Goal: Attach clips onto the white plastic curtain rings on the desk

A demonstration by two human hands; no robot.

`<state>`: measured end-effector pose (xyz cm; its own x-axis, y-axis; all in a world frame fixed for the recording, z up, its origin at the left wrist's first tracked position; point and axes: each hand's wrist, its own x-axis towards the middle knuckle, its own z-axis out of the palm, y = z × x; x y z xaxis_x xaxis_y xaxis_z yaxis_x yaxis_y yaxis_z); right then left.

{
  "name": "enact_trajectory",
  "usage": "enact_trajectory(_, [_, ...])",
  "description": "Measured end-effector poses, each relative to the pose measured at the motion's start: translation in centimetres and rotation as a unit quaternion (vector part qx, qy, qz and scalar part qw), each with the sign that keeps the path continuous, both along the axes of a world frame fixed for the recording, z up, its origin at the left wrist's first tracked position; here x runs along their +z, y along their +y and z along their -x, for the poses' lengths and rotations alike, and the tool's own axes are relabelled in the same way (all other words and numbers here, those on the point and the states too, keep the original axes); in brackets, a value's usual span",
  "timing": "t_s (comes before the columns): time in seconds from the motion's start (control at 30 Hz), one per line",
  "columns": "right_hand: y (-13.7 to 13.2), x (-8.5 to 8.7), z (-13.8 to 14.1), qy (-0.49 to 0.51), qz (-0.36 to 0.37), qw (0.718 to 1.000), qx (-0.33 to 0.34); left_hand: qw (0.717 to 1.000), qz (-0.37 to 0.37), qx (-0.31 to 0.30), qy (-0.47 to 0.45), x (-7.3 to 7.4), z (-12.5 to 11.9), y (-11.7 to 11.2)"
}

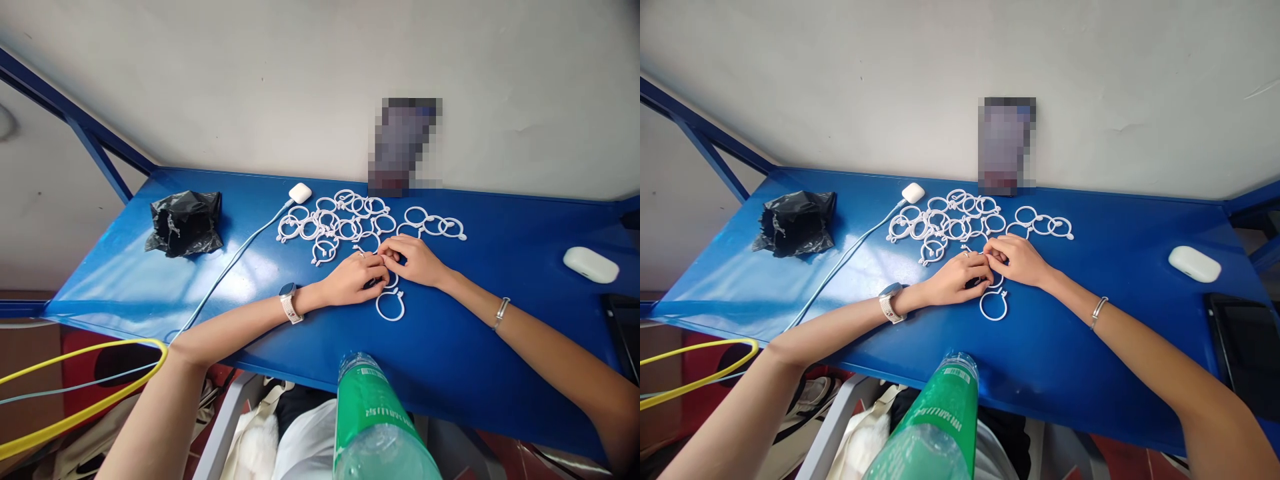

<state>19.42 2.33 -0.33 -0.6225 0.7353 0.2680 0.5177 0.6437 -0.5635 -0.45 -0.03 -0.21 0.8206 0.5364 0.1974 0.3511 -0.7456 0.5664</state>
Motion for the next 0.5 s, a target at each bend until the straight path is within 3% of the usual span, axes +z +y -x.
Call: enact_trajectory(0.5, [0.21,-0.41,-0.15,-0.02,-0.005,1.0,0.007,1.0,-0.006,-0.005,0.004,0.07,0.0,0.07])
